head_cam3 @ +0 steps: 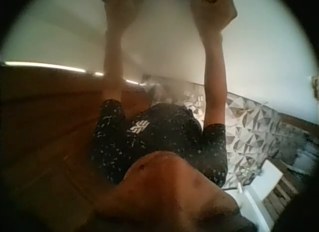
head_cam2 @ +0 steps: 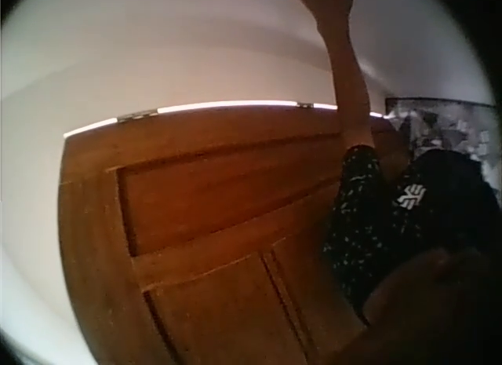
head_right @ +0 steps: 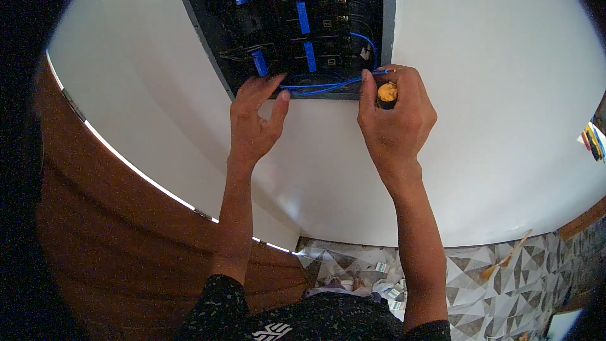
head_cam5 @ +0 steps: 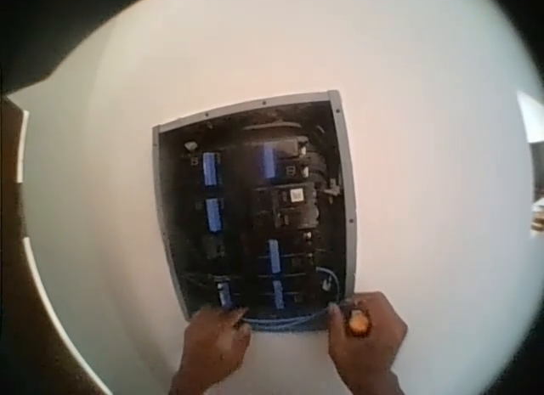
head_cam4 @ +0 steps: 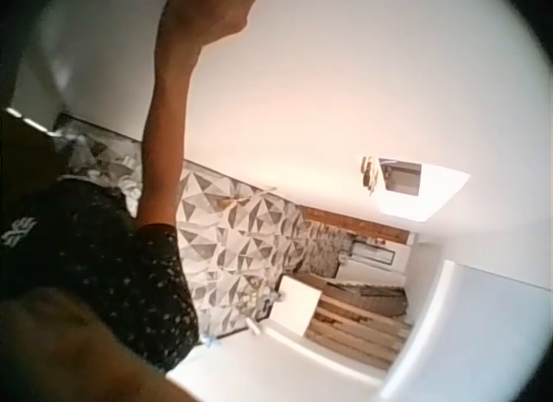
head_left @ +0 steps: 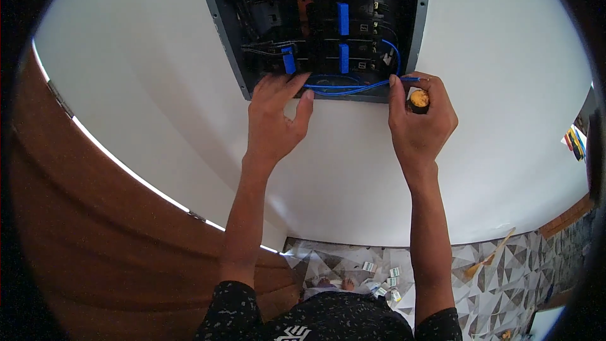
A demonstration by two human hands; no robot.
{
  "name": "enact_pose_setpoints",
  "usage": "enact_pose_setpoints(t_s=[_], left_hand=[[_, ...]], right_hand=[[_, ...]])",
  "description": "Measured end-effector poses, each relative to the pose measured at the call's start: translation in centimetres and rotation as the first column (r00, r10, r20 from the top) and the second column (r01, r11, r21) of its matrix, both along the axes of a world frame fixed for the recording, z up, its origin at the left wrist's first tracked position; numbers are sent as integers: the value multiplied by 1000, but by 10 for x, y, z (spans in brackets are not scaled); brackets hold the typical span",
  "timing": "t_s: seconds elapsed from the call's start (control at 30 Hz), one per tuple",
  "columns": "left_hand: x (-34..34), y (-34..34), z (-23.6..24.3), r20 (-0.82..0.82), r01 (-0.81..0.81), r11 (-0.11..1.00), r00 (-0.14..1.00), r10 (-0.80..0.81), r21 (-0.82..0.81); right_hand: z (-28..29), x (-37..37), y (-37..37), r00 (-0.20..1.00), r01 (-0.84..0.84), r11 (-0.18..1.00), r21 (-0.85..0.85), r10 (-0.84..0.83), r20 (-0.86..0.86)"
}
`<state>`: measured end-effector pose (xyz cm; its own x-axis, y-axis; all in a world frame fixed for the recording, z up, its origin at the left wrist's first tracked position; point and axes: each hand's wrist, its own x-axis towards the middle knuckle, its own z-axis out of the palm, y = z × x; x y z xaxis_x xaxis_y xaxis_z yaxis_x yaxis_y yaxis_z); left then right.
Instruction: Installing and securing electrical wires into a circuit breaker panel using a screwdriver.
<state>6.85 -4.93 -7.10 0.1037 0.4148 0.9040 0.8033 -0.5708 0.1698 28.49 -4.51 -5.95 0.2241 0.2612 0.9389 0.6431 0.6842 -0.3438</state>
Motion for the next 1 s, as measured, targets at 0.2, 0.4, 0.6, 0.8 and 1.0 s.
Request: enact_pose_setpoints(t_s=[0.2,0.4,0.6,0.8,1.0], left_hand=[[-2,-6,3,168,93,977,984,-61,-190],[1,-7,8,183,99,977,981,-64,-188],[2,-2,7,248,84,973,968,-28,-217],[-8,-2,11,167,146,968,979,-112,-202],[-10,2,13,0,36,958,999,-37,-286]], right_hand=[[2,10,-12,979,-177,974,-140,160,-125],[5,14,-22,981,-183,972,-149,169,-100],[11,13,-10,995,-90,993,-77,87,-40],[19,12,0,988,94,990,102,-105,113],[17,20,0,975,144,983,114,-160,154]])
